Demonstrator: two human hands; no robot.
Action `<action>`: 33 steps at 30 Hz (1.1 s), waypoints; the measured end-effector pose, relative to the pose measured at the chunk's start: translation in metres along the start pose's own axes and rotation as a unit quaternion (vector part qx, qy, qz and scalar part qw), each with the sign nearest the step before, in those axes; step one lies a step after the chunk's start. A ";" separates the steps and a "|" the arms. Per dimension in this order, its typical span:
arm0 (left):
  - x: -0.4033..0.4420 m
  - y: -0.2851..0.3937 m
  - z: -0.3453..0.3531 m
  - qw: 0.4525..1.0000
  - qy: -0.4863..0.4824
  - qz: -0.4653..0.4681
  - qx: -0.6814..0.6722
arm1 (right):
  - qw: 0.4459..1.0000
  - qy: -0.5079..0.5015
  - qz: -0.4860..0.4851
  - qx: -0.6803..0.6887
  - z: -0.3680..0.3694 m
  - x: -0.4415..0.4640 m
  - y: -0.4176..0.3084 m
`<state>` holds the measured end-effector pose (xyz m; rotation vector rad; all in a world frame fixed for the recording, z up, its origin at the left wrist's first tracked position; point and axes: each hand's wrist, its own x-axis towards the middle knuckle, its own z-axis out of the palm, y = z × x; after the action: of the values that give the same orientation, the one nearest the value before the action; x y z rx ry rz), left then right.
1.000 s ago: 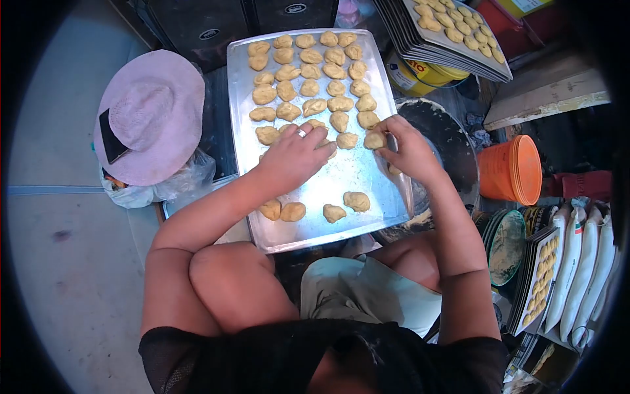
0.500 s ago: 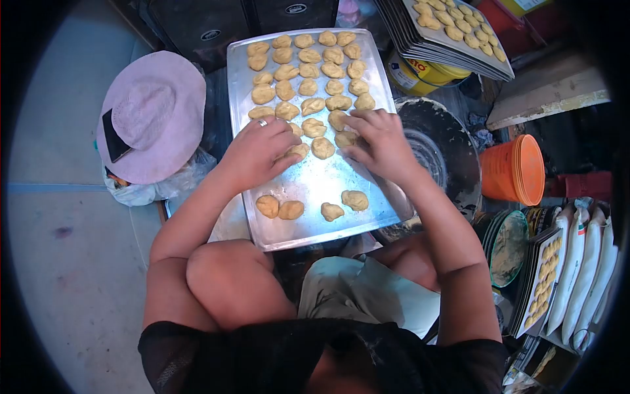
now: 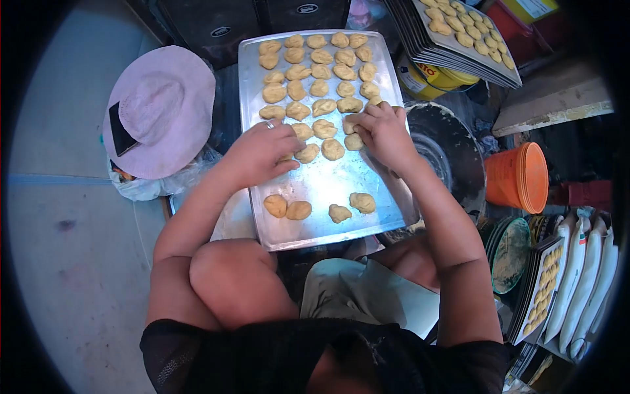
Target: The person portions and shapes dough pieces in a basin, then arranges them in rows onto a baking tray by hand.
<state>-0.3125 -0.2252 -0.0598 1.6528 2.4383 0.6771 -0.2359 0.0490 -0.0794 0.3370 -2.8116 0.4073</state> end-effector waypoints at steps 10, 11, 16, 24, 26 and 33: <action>0.003 -0.001 0.012 0.998 0.027 0.014 0.057 | 0.999 -0.010 0.008 0.046 -0.018 0.001 -0.012; 0.001 -0.001 0.009 0.998 0.036 0.010 0.045 | 0.998 -0.033 -0.021 0.058 -0.022 -0.002 -0.012; -0.017 -0.011 -0.028 0.997 -0.023 -0.048 -0.060 | 0.995 -0.074 -0.046 0.041 -0.023 -0.012 -0.022; -0.037 0.017 -0.007 0.968 -0.213 0.032 -0.133 | 0.933 -0.330 -0.076 0.125 -0.028 -0.046 -0.068; -0.033 0.017 -0.001 0.972 -0.211 0.015 -0.105 | 0.932 -0.330 -0.030 0.146 -0.010 -0.040 -0.071; -0.027 0.012 -0.008 0.987 -0.129 -0.054 -0.080 | 0.978 -0.118 -0.134 0.105 0.007 -0.039 -0.094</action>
<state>-0.2943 -0.2489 -0.0514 1.4390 2.2111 0.5860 -0.1761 -0.0335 -0.0750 0.8521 -2.8937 0.6404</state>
